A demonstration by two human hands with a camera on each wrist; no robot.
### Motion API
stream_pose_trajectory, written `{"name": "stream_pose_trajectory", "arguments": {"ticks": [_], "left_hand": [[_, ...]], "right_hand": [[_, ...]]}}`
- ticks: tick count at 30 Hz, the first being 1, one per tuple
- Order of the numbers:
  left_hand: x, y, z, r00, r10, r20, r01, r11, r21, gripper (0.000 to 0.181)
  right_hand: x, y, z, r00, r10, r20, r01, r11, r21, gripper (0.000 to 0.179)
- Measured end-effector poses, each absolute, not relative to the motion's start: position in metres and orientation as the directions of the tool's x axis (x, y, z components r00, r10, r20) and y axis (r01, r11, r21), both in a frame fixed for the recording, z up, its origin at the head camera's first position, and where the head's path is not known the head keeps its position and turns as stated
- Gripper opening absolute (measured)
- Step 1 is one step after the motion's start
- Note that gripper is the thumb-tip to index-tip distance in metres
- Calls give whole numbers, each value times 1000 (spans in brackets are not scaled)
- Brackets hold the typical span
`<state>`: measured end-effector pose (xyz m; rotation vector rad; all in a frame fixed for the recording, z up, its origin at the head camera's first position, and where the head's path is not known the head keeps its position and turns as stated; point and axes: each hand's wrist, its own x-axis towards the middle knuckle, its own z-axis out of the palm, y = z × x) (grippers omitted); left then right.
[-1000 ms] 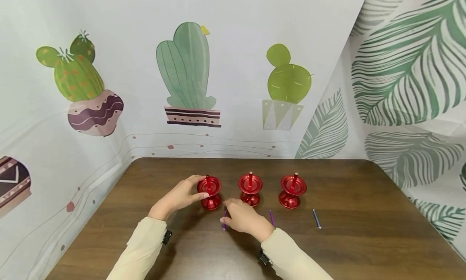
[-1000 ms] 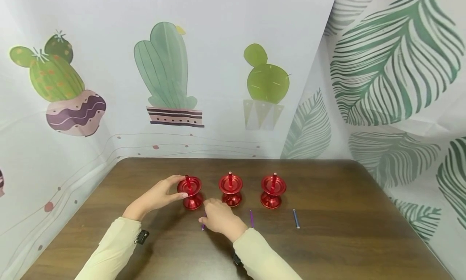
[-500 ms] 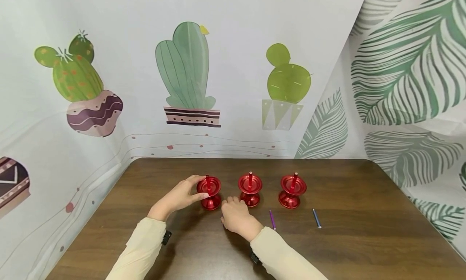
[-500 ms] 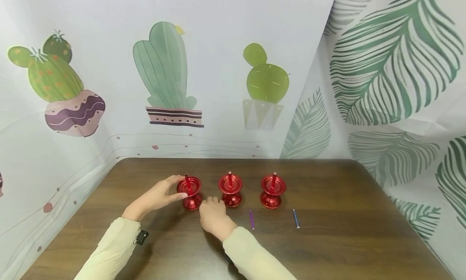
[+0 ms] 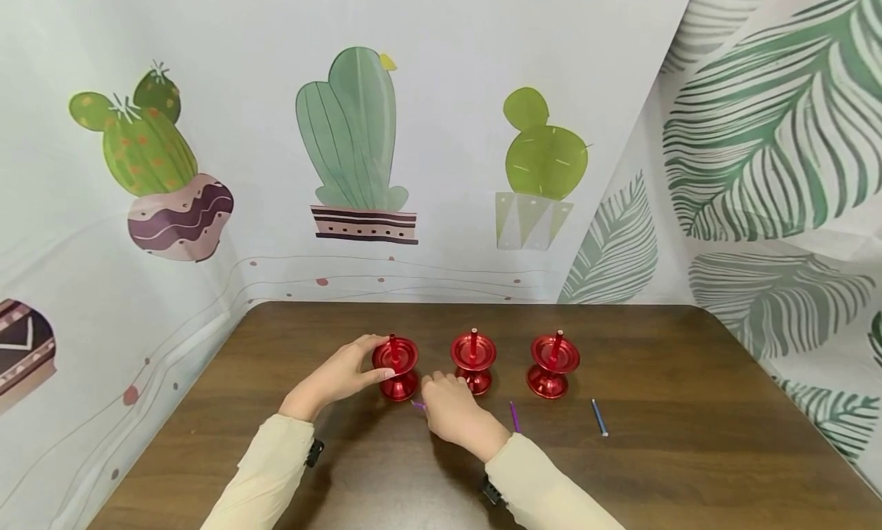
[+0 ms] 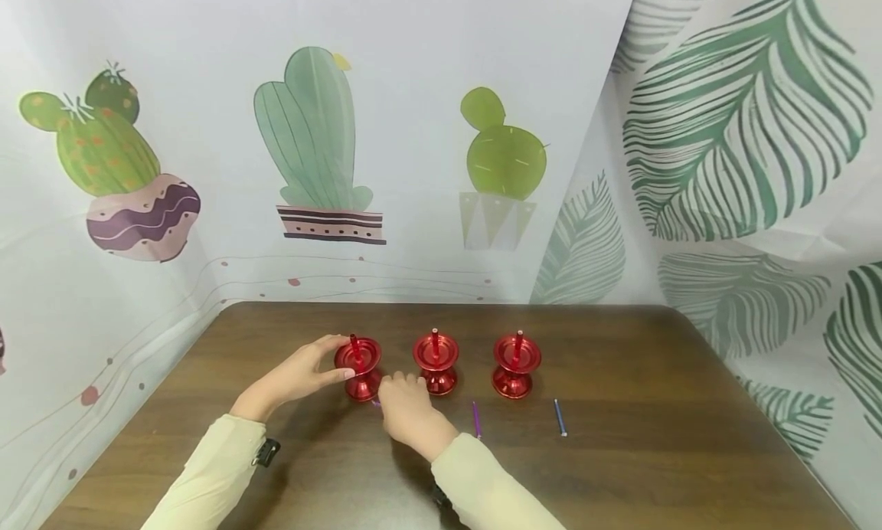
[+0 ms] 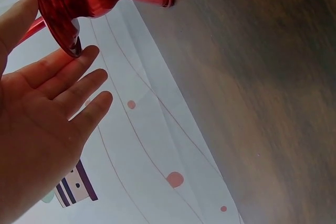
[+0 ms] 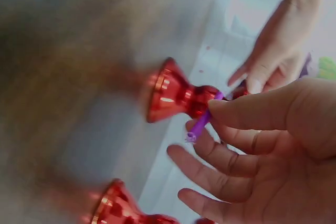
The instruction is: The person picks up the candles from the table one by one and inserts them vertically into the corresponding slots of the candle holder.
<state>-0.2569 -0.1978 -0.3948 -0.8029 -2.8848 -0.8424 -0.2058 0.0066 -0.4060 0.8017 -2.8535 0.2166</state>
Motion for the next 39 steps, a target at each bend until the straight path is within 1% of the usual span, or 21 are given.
{"name": "stream_pose_trajectory", "arguments": {"ticks": [2,6,8,12,17,19,22,26,29,36,39], "left_hand": [[-257,-198,-395,-865,471,171,489,718,495,64],[-257,-197,-395,-857,480,185,504,710,492,63],[-257,-197,-395,-856,482,187,507,710,489,63],[-256,-198,-396,-858,481,179,502,715,487,64],[-256,-198,-396,-854,484,190,511,711,484,62],[-256,-198,-396,-851,486,198,516,708,482,60],[-255,-198,-396,-851,486,199,517,706,485,60],[-255,-197,-396,-855,482,190,508,707,492,61],[-254,-197,-395,-855,482,192,509,704,495,62],[-255,-198,-394,-847,491,203,523,703,481,62],[-256,-198,-394,-844,494,210,529,701,477,62]], "right_hand": [[-206,10,-399,-820,-509,260,-555,819,-147,12],[-211,13,-383,-808,-500,312,-584,753,-304,8],[-215,13,-376,-818,-489,303,-574,727,-377,3],[-225,8,-365,-842,-451,296,-539,676,-502,10],[-242,0,-359,-881,-380,282,-461,557,-691,9],[-248,-4,-359,-889,-340,306,-445,492,-748,10],[-254,-10,-359,-891,-267,366,-447,391,-805,11],[-259,-16,-363,-874,-197,444,-483,268,-833,11],[-262,-18,-368,-859,-177,480,-511,236,-827,11],[-264,-20,-379,-848,-209,487,-530,342,-776,8],[-265,-19,-381,-840,-211,501,-543,363,-758,9]]}}
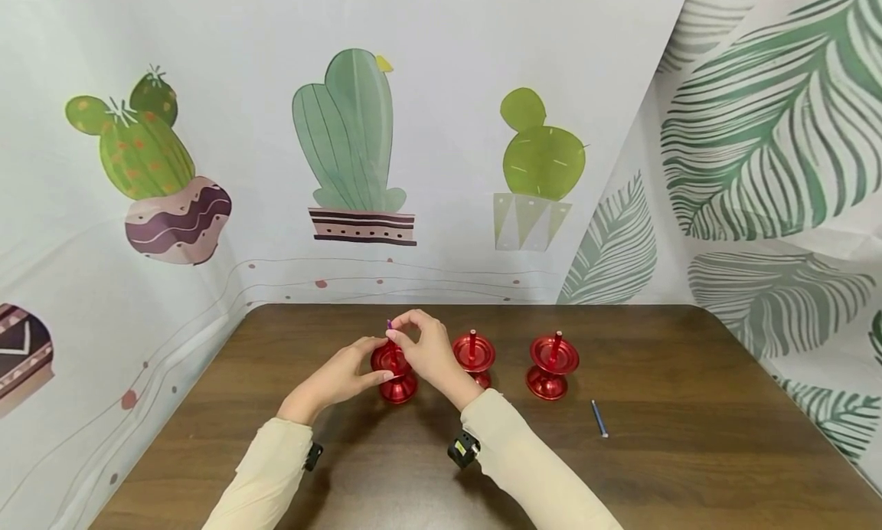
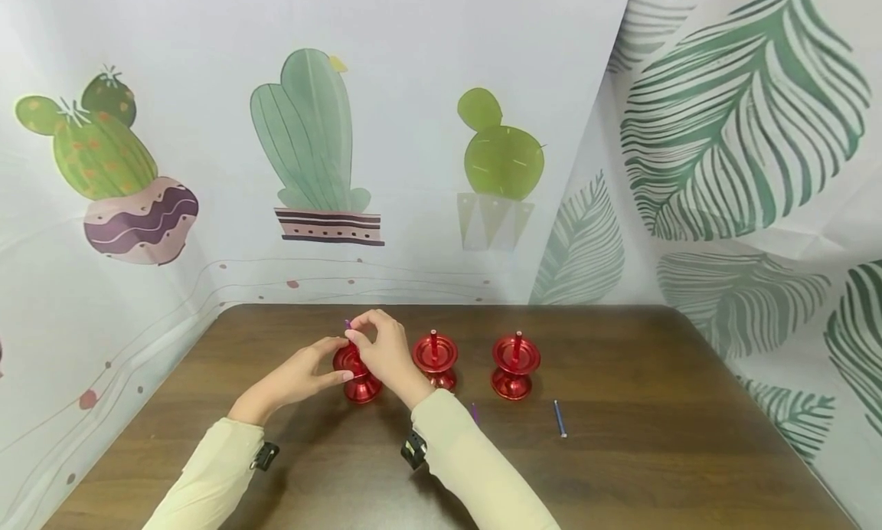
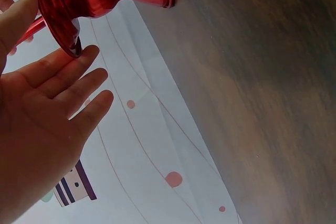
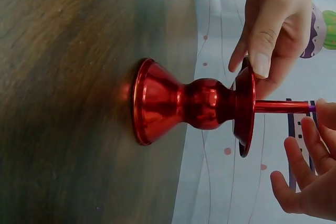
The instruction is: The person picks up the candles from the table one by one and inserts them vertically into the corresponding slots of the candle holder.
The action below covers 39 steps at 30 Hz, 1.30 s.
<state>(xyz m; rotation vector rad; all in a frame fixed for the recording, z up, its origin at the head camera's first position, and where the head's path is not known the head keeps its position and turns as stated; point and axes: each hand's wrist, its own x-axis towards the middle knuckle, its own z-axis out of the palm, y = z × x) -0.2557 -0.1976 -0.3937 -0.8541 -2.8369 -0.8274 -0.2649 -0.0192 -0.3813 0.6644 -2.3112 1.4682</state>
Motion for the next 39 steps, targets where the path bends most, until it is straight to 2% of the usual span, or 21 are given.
{"name": "stream_pose_trajectory", "arguments": {"ticks": [10,17,21,26,30,35,39], "left_hand": [[-255,-197,-396,-850,489,198,516,696,499,61],[-252,-198,-400,-853,491,177,495,653,573,64],[-248,-200,-400,-882,426,199,456,667,589,69],[-236,-197,-390,-901,335,276,434,676,595,65],[-227,-190,-382,-869,291,400,482,681,552,60],[-216,-178,-368,-788,254,561,564,665,490,58],[-207,-164,-357,-733,250,633,615,640,460,57]], "right_hand": [[-264,-18,-387,-858,-227,461,-514,388,-765,12],[-255,-7,-385,-820,-368,439,-570,447,-689,36],[-247,6,-379,-787,-453,419,-609,466,-642,48],[-236,23,-373,-771,-472,428,-635,507,-583,50],[-227,35,-367,-765,-436,474,-643,550,-532,49],[-218,51,-359,-752,-392,530,-650,575,-497,49],[-213,65,-355,-751,-379,540,-648,581,-493,51]]}}
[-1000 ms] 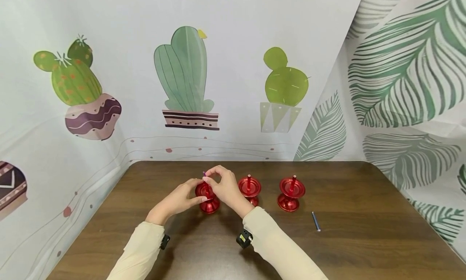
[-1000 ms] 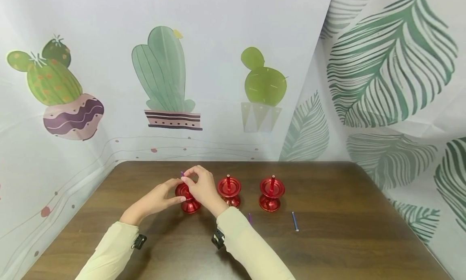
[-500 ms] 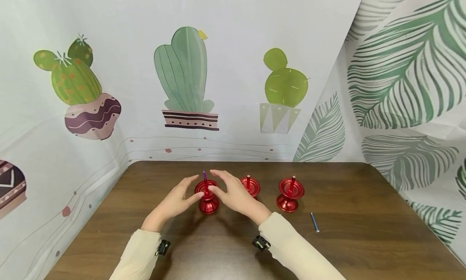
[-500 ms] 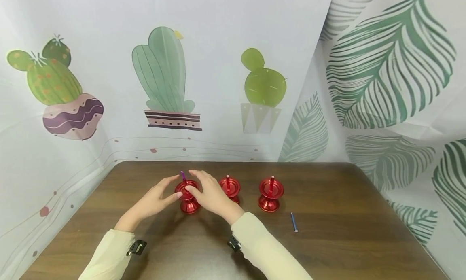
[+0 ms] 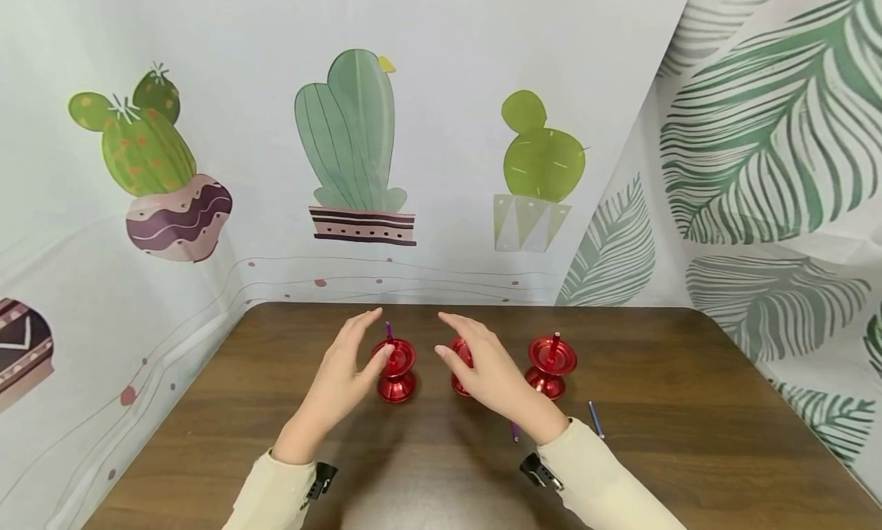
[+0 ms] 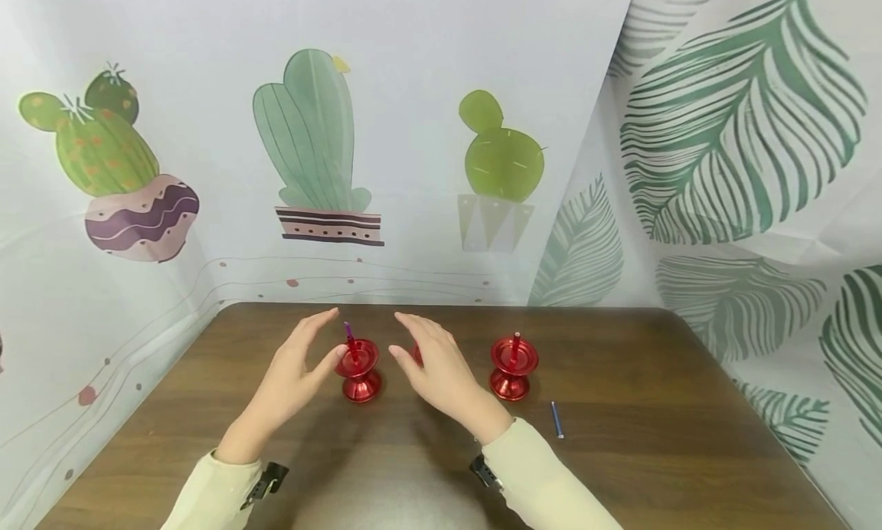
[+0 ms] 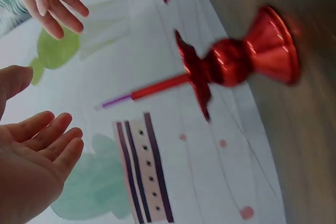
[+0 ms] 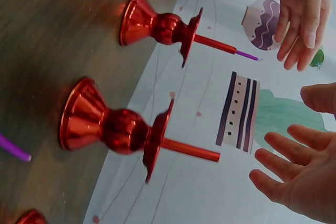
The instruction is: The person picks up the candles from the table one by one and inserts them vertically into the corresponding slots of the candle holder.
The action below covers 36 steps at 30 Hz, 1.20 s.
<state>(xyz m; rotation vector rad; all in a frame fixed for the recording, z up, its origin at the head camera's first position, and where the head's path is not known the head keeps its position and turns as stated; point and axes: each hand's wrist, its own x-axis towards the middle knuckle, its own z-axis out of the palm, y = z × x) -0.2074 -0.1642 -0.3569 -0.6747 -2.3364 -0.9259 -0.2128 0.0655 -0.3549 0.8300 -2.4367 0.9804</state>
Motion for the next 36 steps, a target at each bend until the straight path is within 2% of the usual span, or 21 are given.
{"name": "stream_pose_trajectory", "arguments": {"ticks": [7,14,21,36], "left_hand": [[-201,-132,-347,-703,313,639,670,593,447,57],[-210,-103,-360,-695,385,607,696,571,435,58],[-223,-85,-376,-763,403,506,641,577,506,60],[-241,-70,-402,-856,419,304,516,645,563,63]], "right_hand": [[-203,89,-353,-773,-337,538,-616,600,-510,53],[-193,106,-359,-790,-295,537,-584,628,-514,55],[-187,118,-370,-811,-295,506,-559,645,-521,56],[-181,129,-403,-861,-322,394,-498,692,-522,60]]}}
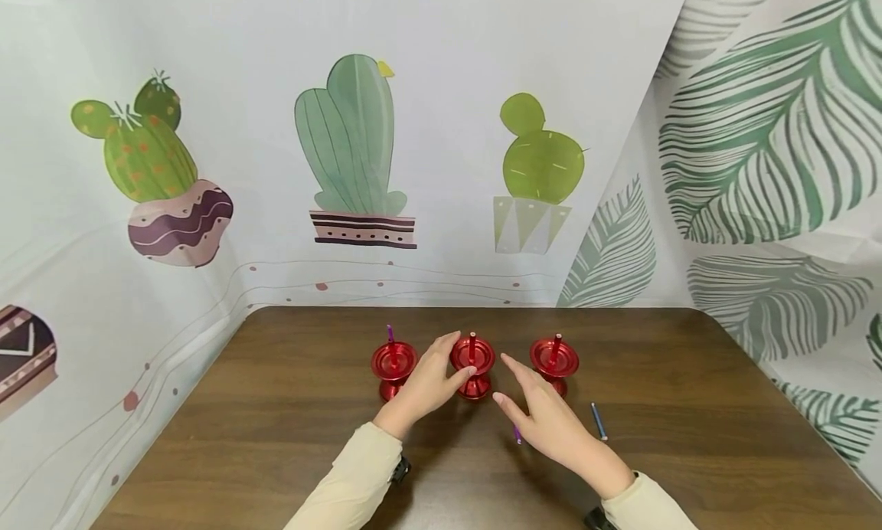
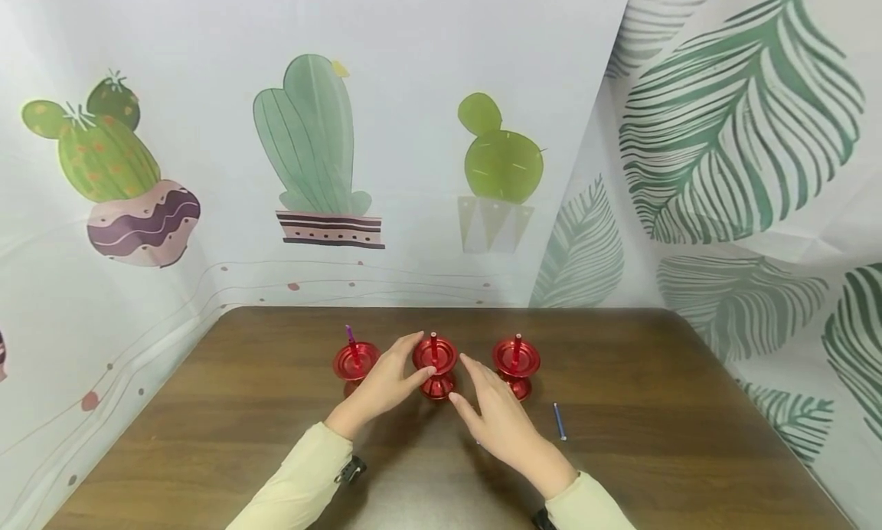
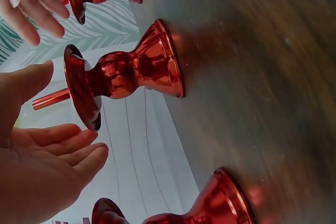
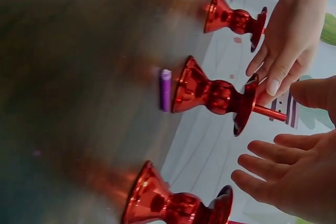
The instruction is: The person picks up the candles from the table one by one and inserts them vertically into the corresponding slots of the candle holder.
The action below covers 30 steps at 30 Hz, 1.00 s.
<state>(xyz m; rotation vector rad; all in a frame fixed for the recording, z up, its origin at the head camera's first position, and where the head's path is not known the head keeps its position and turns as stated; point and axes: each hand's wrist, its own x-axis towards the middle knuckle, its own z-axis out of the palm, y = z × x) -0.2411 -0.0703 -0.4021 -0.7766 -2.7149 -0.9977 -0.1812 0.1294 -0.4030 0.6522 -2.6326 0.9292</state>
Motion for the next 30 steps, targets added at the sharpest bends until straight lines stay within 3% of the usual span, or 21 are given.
{"name": "stream_pose_trajectory", "arguments": {"ticks": [30], "left_hand": [[-249,-68,-406,-896,392,211,437,685,583,64]], "right_hand": [[-181,135,-428,-943,-319,91,-330,870,-366,52]]}}
